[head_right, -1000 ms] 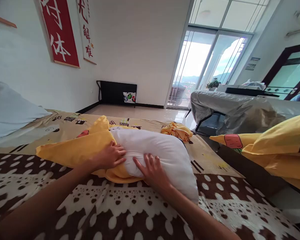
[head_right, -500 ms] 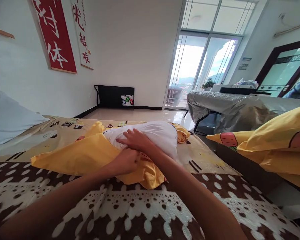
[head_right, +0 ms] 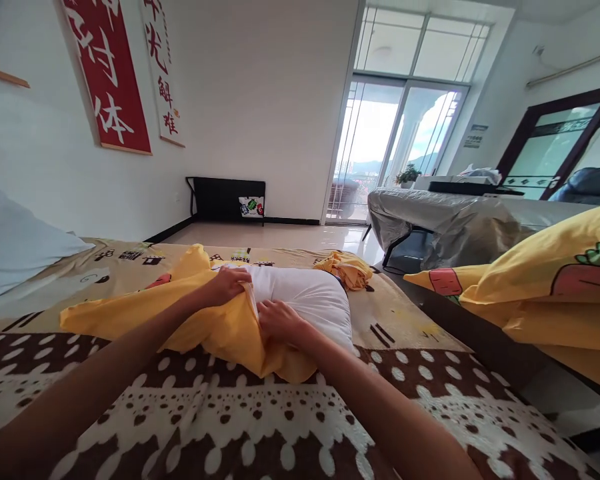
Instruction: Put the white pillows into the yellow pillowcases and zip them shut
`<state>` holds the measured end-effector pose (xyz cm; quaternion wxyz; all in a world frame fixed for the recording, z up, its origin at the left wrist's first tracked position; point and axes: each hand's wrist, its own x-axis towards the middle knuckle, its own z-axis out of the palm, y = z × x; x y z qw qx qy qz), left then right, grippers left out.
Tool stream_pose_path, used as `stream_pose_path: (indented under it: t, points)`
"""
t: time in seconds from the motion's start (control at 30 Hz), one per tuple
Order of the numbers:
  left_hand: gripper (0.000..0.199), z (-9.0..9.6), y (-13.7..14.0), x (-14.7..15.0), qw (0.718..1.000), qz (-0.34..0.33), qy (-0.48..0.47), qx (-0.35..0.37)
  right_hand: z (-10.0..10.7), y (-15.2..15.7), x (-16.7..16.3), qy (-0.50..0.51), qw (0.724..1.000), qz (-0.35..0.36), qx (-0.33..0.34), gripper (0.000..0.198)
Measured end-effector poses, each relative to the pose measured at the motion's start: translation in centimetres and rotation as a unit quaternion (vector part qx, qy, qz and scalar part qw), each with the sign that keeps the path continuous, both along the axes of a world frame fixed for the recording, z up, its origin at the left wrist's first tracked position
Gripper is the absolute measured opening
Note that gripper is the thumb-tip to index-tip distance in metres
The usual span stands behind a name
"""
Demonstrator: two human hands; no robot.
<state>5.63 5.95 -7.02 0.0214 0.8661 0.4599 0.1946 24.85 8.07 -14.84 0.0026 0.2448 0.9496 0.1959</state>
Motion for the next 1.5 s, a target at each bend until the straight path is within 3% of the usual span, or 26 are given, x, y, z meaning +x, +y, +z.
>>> stream_pose_path:
  t: [0.2, 0.27, 0.33, 0.43, 0.5, 0.57, 0.63, 0.7, 0.73, 0.77, 0.8, 0.87, 0.9, 1.0, 1.1, 1.2, 1.33, 1.4, 1.5]
  points:
    - [0.021, 4.6, -1.0, 0.9, 0.984, 0.005, -0.166, 0.065, 7.6, 1.4, -1.1, 0.053, 0.998, -0.016, -0.001, 0.020]
    - [0.021, 5.7, -0.4, 0.5, 0.981, 0.022, -0.179, 0.065, 8.5, 0.5, -2.2, 0.068, 0.998, 0.002, -0.017, 0.020]
    - [0.018, 5.6, 0.3, -0.4, 0.988, 0.024, -0.150, 0.033, 7.4, -1.0, -3.4, 0.059, 0.997, 0.022, -0.041, 0.019]
    - [0.026, 3.6, 0.6, -2.6, 0.995, -0.009, -0.047, -0.089, 2.6, -4.4, -4.4, 0.000, 0.996, 0.065, -0.061, 0.017]
    - [0.025, 1.7, 0.0, -4.4, 0.984, -0.030, 0.015, -0.173, -0.6, -7.1, -4.1, -0.018, 0.994, 0.098, -0.047, 0.019]
    - [0.021, -0.1, -0.8, -6.0, 0.984, -0.032, 0.046, -0.169, -2.0, -9.1, -3.2, -0.015, 0.993, 0.115, -0.035, 0.019]
    - [0.032, -1.7, -1.8, -7.0, 0.994, -0.014, 0.051, -0.099, -0.8, -9.6, -2.3, -0.023, 0.989, 0.123, -0.074, 0.015]
    - [0.040, -3.2, -2.9, -7.0, 0.998, 0.004, 0.060, -0.032, 2.5, -7.9, -1.5, -0.047, 0.969, 0.131, -0.205, 0.024]
    - [0.041, -3.9, -3.4, -6.7, 0.997, 0.009, 0.070, -0.019, 4.4, -6.4, -1.3, -0.051, 0.945, 0.133, -0.296, 0.030]
    - [0.043, -4.5, -4.0, -6.2, 0.996, 0.009, 0.085, -0.015, 6.2, -4.6, -1.1, -0.041, 0.917, 0.108, -0.383, 0.033]
    - [0.045, -5.2, -4.5, -5.7, 0.995, 0.007, 0.102, -0.009, 7.7, -2.6, -1.0, 0.010, 0.913, 0.057, -0.403, 0.036]
    - [0.050, -6.3, -5.7, -4.6, 0.991, 0.008, 0.133, 0.004, 9.1, 1.0, -0.8, 0.169, 0.939, -0.083, -0.288, 0.047]
    - [0.052, -6.7, -6.3, -4.3, 0.990, 0.010, 0.143, 0.010, 9.0, 2.3, -0.8, 0.202, 0.941, -0.144, -0.228, 0.055]
    - [0.057, -7.0, -7.6, -3.9, 0.988, 0.026, 0.155, 0.012, 6.8, 3.7, -0.9, 0.205, 0.936, -0.229, -0.170, 0.057]
    - [0.057, -5.3, -7.9, -4.3, 0.985, 0.058, 0.161, 0.000, 4.8, 2.4, -1.4, 0.187, 0.937, -0.247, -0.165, 0.044]
    - [0.027, -2.1, -6.5, -4.4, 0.980, 0.115, 0.158, 0.044, 5.0, 0.2, -1.9, 0.188, 0.939, -0.262, -0.124, 0.044]
    - [0.063, 1.5, -3.4, -3.9, 0.970, 0.156, 0.170, 0.081, 6.5, -3.8, -2.3, 0.185, 0.953, -0.237, -0.021, 0.041]
    - [0.051, 2.4, -2.2, -3.3, 0.966, 0.168, 0.182, 0.073, 6.8, -6.0, -2.6, 0.176, 0.963, -0.203, 0.027, 0.039]
    - [0.027, 3.4, -1.4, -1.8, 0.963, 0.174, 0.187, 0.086, 6.8, -9.0, -3.5, 0.160, 0.973, -0.165, 0.035, 0.032]
